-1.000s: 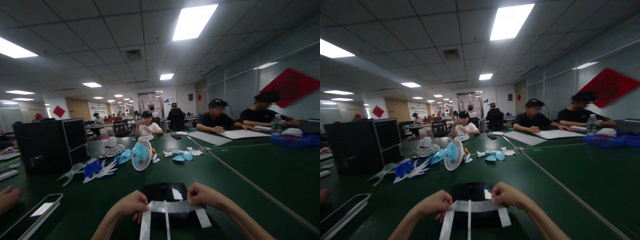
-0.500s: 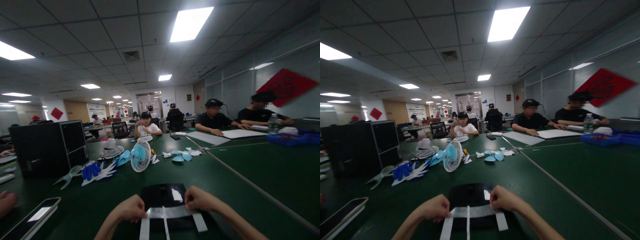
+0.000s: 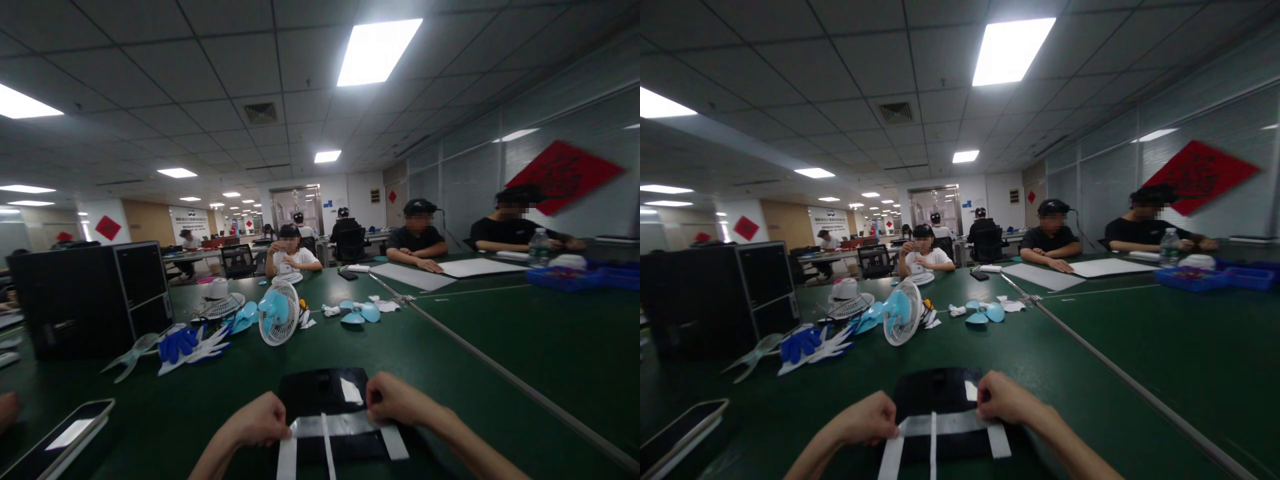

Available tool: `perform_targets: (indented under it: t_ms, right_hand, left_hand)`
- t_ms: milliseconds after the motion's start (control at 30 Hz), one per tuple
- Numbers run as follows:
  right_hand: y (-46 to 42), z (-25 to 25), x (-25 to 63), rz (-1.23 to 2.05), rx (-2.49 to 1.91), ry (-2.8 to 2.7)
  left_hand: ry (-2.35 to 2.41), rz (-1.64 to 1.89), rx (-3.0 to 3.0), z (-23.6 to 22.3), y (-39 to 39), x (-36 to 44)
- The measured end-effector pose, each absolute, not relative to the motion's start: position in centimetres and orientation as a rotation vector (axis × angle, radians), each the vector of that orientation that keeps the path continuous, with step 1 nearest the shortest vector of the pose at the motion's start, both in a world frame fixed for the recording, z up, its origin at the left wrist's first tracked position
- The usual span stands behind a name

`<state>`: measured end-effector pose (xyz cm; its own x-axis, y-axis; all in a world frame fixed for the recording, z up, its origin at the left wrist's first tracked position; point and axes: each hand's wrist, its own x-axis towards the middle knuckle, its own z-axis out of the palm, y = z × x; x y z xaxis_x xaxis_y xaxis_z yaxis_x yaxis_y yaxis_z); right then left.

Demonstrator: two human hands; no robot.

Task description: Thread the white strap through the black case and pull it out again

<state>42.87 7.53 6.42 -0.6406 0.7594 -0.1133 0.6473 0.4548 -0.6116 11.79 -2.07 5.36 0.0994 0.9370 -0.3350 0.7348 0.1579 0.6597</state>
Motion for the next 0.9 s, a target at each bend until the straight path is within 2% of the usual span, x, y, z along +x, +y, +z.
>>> perform_targets:
  t_ms: [267,533,700,900]
  right_hand:
    - [6.8,7.1,42.6,0.863,-1.318,-2.542]
    - [6.2,7.6,42.3,0.792,-1.353,-2.557]
    - [6.4,7.3,42.3,0.757,-1.314,-2.581]
    - [3.1,8.4,40.5,0.467,-0.77,-2.644]
  left_hand:
    - [1.776,0.288,1.74,6.6,-2.6,12.5]
    - [1.433,0.358,2.155,7.4,-4.3,14.7]
    - [1.437,0.312,2.192,7.0,-4.0,15.4]
    - [1.432,0.353,2.243,7.0,-4.0,15.6]
